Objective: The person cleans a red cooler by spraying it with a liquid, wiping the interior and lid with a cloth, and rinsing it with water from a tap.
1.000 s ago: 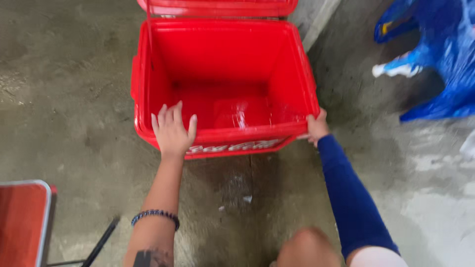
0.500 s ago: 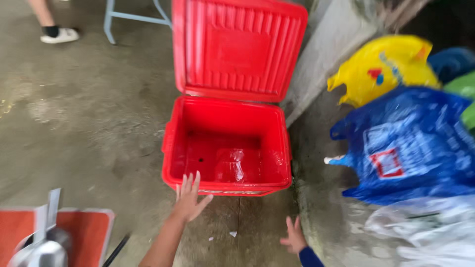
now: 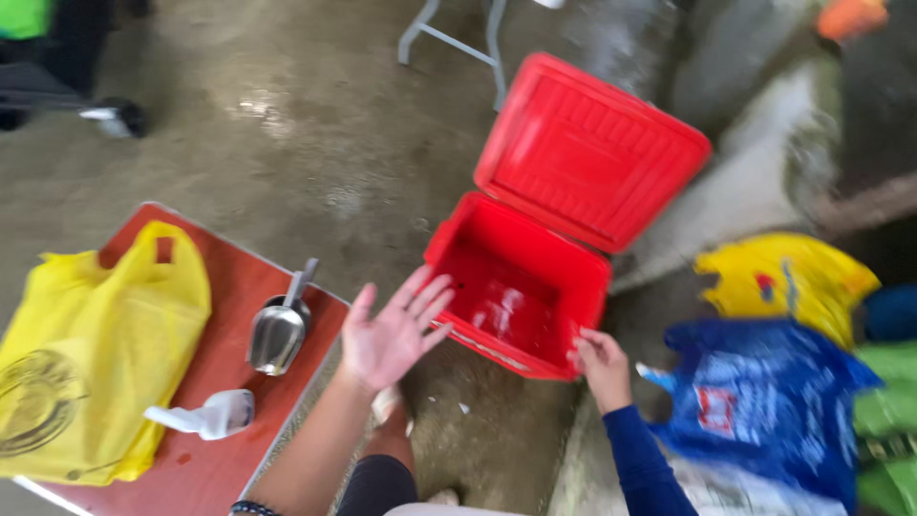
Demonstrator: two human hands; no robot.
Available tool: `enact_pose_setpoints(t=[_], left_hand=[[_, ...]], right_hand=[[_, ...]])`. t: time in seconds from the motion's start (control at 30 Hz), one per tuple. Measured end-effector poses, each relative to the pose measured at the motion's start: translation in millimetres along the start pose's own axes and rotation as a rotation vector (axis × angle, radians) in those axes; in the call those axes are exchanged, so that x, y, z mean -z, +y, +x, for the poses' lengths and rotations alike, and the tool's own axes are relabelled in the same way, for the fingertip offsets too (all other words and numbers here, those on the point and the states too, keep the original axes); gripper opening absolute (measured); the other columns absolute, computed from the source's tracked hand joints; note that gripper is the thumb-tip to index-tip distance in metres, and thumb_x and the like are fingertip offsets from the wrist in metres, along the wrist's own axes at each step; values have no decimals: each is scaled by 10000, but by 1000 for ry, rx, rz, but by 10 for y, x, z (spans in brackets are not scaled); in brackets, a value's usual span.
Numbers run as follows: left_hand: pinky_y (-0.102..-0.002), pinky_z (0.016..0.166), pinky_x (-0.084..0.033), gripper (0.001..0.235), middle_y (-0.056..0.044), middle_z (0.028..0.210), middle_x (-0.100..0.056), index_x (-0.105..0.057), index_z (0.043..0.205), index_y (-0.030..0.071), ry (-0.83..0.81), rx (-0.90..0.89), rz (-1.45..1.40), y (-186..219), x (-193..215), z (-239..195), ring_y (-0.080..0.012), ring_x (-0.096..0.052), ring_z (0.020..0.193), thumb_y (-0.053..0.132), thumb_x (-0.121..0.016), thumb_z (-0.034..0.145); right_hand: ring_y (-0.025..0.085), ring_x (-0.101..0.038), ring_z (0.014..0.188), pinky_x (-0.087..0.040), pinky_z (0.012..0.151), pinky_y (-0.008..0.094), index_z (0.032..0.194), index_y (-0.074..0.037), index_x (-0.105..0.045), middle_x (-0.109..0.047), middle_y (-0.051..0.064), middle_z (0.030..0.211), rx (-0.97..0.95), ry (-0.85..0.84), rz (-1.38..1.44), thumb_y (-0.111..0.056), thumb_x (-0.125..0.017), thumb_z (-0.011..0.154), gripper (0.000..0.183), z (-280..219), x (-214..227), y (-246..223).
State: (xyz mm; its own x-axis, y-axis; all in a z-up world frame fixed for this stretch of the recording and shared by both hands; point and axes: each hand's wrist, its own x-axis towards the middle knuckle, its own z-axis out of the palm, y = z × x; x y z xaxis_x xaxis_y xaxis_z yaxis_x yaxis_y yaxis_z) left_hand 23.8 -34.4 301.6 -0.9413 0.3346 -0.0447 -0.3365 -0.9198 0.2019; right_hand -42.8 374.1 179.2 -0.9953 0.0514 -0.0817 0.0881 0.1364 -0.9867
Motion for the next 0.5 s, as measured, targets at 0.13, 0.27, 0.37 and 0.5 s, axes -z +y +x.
enact_pose_setpoints(t=[0.13, 0.27, 0.37, 0.5], left_hand=[[-399, 1000, -550, 456, -187, 1305, -682, -552, 1398, 12, 238, -40, 573, 459, -234, 309, -271, -699, 1132, 235, -527, 1002], [-268, 780, -572, 143, -114, 948, -739, -714, 1111, -64, 195, -377, 1149, 1062, -509, 494, -135, -691, 835, 28, -671, 1010], [-236, 684, -579, 101, -26, 887, -753, -745, 1003, -3, 312, -419, 1163, 1414, -883, 341, -71, -683, 745, 42, -691, 931], [-225, 638, -558, 85, -6, 837, -734, -761, 963, 30, 331, -610, 1419, 1907, -1202, 210, -43, -677, 704, 103, -752, 920]], right_hand=[[142, -717, 861, -574, 790, 257, 1125, 26, -693, -754, 89, 962, 247, -211, 37, -42, -690, 969, 170, -45, -1119, -1920], [205, -703, 825, -580, 763, 323, 839, -103, -636, -702, 61, 859, 897, -937, -247, -93, -632, 1012, 173, -202, -1614, -4091], [204, -712, 825, -590, 765, 328, 854, -94, -639, -705, 62, 865, 1095, -1184, -160, -92, -633, 1010, 156, -137, -2032, -4871], [203, -726, 824, -602, 768, 334, 874, -83, -643, -710, 63, 874, 1121, -1274, -77, -91, -634, 1008, 134, 128, -2451, -5160]])
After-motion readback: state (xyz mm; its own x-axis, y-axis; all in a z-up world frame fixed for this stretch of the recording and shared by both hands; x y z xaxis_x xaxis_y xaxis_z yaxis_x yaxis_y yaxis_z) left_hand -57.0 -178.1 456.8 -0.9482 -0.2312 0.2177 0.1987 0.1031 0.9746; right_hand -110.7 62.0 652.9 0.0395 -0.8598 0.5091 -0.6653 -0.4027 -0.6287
